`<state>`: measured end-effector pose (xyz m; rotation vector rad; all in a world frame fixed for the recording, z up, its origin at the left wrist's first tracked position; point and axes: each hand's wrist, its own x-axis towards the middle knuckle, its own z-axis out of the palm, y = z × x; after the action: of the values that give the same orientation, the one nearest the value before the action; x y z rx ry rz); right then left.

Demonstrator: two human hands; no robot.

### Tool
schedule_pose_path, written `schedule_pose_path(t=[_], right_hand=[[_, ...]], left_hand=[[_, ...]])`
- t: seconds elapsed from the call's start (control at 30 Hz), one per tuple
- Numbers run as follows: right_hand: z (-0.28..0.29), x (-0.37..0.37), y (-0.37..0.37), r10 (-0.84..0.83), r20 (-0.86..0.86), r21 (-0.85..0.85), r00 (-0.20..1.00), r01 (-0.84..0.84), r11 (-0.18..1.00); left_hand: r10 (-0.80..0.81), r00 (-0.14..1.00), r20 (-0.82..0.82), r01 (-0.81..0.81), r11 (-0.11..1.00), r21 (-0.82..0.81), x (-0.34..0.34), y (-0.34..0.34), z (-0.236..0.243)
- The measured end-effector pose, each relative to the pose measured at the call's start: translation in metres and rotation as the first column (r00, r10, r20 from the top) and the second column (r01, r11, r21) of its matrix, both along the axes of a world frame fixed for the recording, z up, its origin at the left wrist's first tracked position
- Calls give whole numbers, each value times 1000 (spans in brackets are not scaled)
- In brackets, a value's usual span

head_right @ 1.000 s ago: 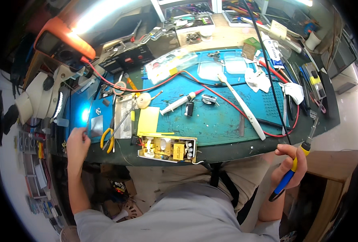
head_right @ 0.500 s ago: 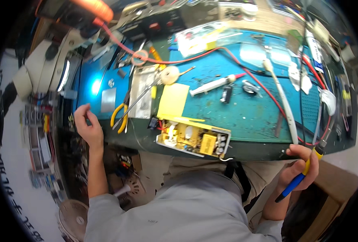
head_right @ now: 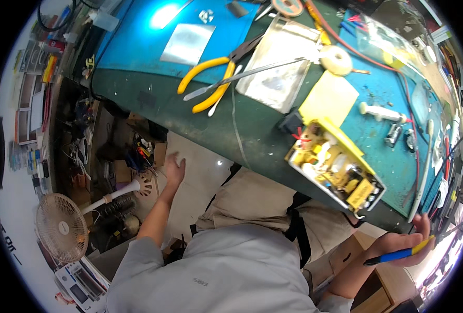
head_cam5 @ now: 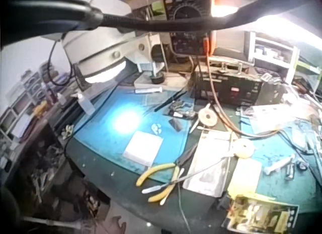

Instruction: The person uses a soldering iron and tweezers to work on a small electronic circuit board. They apply solder to specific points on the board and manipulate small components with precision tools. The task involves repeated heating and placement of solder on the circuit board.

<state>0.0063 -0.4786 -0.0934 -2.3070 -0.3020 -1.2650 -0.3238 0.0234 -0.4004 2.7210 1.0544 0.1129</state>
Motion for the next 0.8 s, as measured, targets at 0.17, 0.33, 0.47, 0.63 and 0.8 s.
schedule_pose_path(t=[0.17,0.33,0.47,0.63,0.8], right_hand=[[4,9,11,-69,79,-25,995,71,997],[10,14,-4,-27,68,-242,997,43,969],[1,5,30,-158,51,-75,986,162,984],[1,5,8,-141,36,-107,989,144,984],[4,7,48,-263,-31,-53,964,261,964]], left_hand=[[215,919,-331,-382,692,-612,-8,-3,-95],[273,894,-355,-435,715,-547,2,12,-194],[477,746,-464,-644,340,-685,38,18,-266],[550,656,-517,-674,118,-729,55,8,-314],[618,611,-496,-708,146,-691,32,7,-353]])
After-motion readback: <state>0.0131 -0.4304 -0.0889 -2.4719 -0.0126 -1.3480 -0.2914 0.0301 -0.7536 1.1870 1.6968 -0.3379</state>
